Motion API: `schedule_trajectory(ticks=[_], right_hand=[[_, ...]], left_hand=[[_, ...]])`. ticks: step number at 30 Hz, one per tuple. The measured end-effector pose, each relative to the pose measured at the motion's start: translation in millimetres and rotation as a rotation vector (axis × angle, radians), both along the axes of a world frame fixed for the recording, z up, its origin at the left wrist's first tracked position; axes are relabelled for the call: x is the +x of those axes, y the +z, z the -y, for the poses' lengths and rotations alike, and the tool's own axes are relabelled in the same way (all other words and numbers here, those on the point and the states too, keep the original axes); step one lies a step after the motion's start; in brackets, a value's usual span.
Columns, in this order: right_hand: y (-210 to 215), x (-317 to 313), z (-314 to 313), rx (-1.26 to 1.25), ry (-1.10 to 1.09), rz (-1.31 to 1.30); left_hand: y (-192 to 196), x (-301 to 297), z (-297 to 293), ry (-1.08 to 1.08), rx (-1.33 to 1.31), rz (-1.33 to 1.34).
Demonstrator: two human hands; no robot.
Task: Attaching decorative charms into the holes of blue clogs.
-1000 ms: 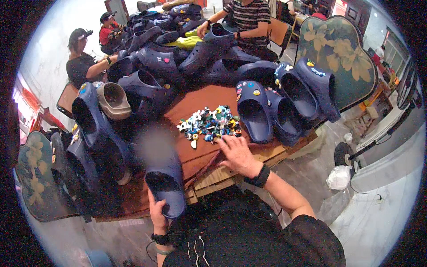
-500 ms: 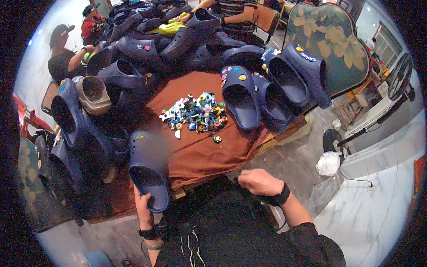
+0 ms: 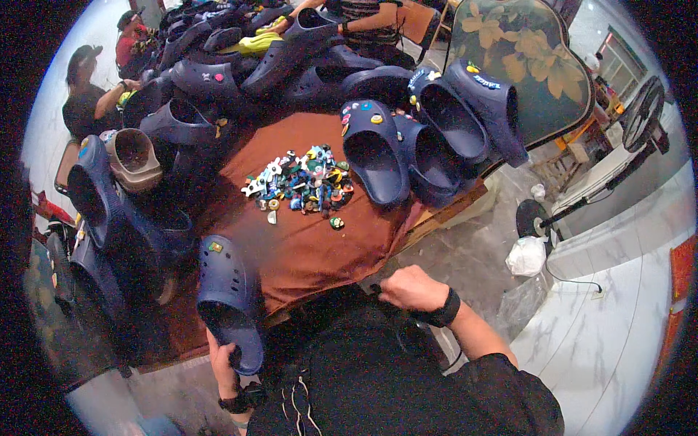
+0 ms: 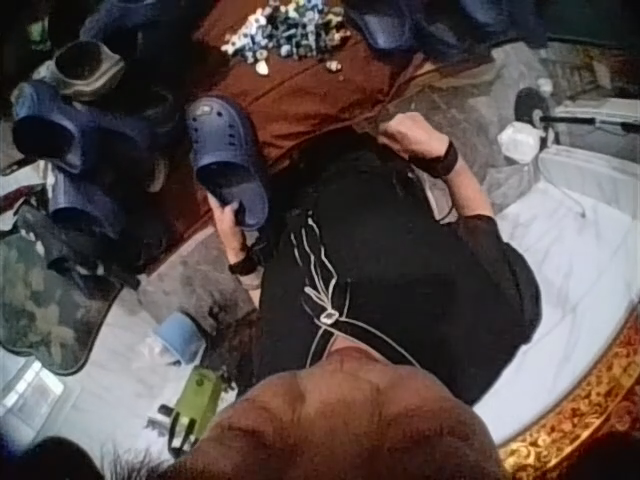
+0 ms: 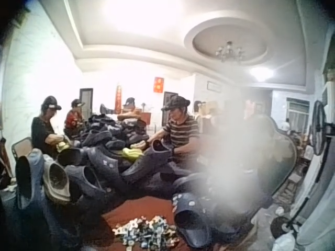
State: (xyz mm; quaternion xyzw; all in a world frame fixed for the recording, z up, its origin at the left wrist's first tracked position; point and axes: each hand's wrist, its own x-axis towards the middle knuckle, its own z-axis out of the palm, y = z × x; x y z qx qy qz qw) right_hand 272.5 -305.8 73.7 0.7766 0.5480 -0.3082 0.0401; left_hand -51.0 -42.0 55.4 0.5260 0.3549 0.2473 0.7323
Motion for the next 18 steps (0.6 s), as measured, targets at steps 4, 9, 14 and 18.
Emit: schedule_trajectory(ticks=[4, 9, 14, 18], right_hand=[[-2, 39, -8, 0.913, -0.077, 0.416], [-16, 80, 13, 0.617, -0.017, 0.534], [-24, 72, 39, 0.335, -0.227, 0.42], [-23, 61, 50, 0.797, -0.614, 0.299]], left_hand=[[19, 28, 1, -0.056, 0.115, 0.033], [8, 72, 5, -0.132, 0.072, 0.113], [-4, 65, 7, -0.174, 0.034, 0.086], [1, 62, 8, -0.135, -0.071, 0.097]])
